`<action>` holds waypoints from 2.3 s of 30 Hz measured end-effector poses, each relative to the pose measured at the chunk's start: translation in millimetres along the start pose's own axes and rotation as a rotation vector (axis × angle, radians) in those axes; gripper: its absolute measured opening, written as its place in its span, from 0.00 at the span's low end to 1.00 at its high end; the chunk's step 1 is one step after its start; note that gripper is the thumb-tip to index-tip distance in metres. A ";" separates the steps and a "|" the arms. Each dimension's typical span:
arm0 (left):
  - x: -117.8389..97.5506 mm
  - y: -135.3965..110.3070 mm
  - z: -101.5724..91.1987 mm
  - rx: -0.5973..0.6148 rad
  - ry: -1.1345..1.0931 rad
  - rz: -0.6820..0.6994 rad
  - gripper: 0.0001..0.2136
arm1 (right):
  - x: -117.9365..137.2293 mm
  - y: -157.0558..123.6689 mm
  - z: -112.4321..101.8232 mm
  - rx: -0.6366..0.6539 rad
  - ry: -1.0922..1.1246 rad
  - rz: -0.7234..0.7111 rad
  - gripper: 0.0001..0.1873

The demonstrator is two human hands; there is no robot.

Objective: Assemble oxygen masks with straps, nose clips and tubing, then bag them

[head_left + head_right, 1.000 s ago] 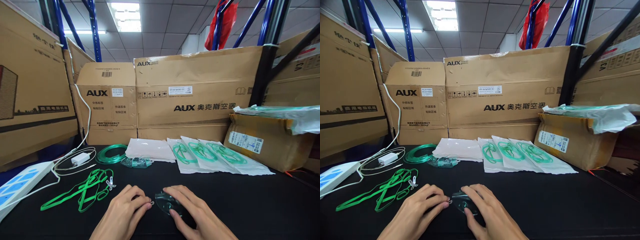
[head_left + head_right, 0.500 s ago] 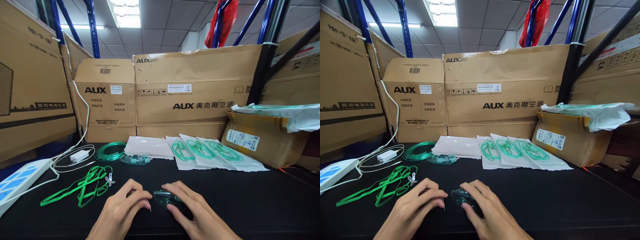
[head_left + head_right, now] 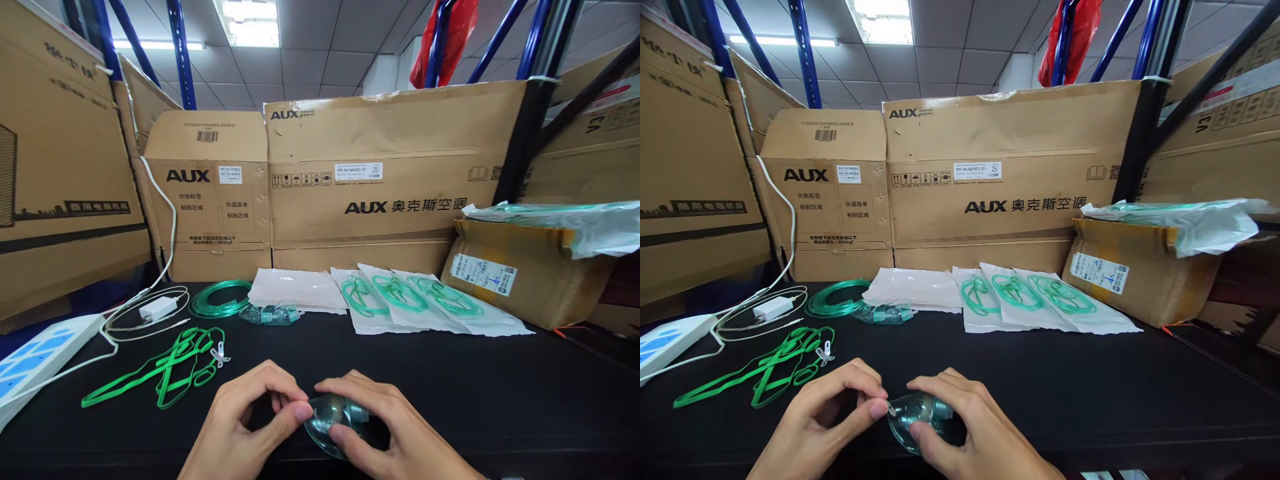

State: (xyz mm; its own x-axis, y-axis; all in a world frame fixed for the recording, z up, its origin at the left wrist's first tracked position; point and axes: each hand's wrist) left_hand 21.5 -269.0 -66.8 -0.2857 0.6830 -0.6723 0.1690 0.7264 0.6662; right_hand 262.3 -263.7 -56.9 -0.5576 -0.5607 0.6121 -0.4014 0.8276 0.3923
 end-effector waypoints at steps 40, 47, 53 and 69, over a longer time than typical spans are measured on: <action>6.0 -3.5 10.4 0.066 -0.025 -0.384 0.12 | -10.2 3.3 9.6 -0.073 0.163 -0.272 0.29; -1.2 10.0 30.3 0.048 0.001 -0.187 0.14 | -21.5 7.9 13.9 -0.222 0.259 -0.351 0.26; -1.4 8.3 38.3 0.035 0.011 -0.171 0.14 | -14.4 9.3 4.1 -0.085 0.504 -0.028 0.11; 3.2 6.0 27.2 0.210 -0.072 -0.259 0.16 | -7.0 17.3 -6.6 0.091 0.713 0.216 0.18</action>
State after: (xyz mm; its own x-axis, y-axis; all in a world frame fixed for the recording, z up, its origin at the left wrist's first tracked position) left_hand 47.3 -260.4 -73.7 -0.2783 0.4717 -0.8367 0.2920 0.8714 0.3941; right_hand 264.0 -245.3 -49.8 -0.0379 -0.2067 0.9777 -0.4123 0.8944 0.1731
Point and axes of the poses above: each hand's wrist, its own y-axis towards the middle knuckle, its own z-axis out of the palm, x = y × z, and after that the axes turned 3 degrees about -x, right-handed
